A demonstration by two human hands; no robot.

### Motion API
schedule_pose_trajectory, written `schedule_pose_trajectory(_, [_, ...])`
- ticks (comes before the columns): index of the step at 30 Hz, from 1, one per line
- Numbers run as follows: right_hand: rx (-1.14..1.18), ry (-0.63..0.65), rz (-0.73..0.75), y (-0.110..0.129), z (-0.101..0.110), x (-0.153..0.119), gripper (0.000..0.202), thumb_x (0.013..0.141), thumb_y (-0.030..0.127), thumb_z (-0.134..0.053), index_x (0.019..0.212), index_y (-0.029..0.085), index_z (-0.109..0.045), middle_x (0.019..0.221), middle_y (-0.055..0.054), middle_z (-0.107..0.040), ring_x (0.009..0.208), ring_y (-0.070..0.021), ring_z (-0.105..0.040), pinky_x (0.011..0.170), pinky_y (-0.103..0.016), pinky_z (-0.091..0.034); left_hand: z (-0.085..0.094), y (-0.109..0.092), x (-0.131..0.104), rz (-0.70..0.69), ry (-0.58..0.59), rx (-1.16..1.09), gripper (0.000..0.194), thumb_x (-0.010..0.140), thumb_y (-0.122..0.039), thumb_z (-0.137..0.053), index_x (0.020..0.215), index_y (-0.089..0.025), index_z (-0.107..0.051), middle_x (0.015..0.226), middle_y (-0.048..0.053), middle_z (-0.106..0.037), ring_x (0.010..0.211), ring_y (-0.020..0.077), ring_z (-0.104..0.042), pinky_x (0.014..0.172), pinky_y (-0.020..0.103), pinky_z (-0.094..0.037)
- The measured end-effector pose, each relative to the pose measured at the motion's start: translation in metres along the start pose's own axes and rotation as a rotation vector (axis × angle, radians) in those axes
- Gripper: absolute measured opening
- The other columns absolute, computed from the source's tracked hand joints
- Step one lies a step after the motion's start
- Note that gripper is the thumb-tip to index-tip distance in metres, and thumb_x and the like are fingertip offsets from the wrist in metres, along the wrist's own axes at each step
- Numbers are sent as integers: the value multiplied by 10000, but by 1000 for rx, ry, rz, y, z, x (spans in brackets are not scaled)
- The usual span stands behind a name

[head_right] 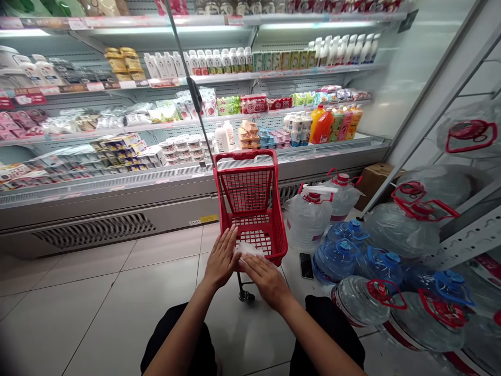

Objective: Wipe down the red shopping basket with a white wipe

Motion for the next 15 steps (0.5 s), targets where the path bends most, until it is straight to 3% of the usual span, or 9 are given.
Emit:
schedule_pose_trajectory(5, [35,18,-22,-65,53,-36,735,995,-25,-313,1660,285,-274,1598,-37,-514,1480,-180,-480,1243,-437,-435,6,12,-3,14,-26,41,718,1100,-532,-290,1692,-276,25,1756,19,-208,1616,213,-214,1326,457,-176])
schedule_pose_trajectory(7, [37,7,-53,-78,62,-42,744,992,-25,-309,1654,313,-290,1601,-24,-510,1482,-182,-478,1242,-433,-436,5,15,-2,31,-32,60,710,1098,-533,-294,1692,-293,15,1753,7,-213,1613,208,-225,1330,456,-165])
schedule_pose_trajectory(11, [68,-9,-112,-61,47,-35,786,958,-41,-291,1666,297,-251,1632,-35,-468,1516,-195,-428,1252,-464,-416,3,10,1,114,-97,109,744,1080,-568,-342,1691,-309,-4,1743,20,-243,1603,226,-259,1337,506,-114])
schedule_pose_trajectory(15, [93,37,-67,-22,23,-20,800,935,-52,-296,1674,243,-218,1632,-70,-464,1532,-203,-398,1228,-460,-449,-4,-17,-6,114,-132,126,775,1066,-571,-389,1695,-285,-40,1741,43,-249,1607,259,-247,1327,542,-136])
Point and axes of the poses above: each hand's wrist, its own x-axis towards the middle knuckle, its own z-axis out of the back of the hand, y = z × x, the point moved 8 cm from there along x, towards the middle knuckle
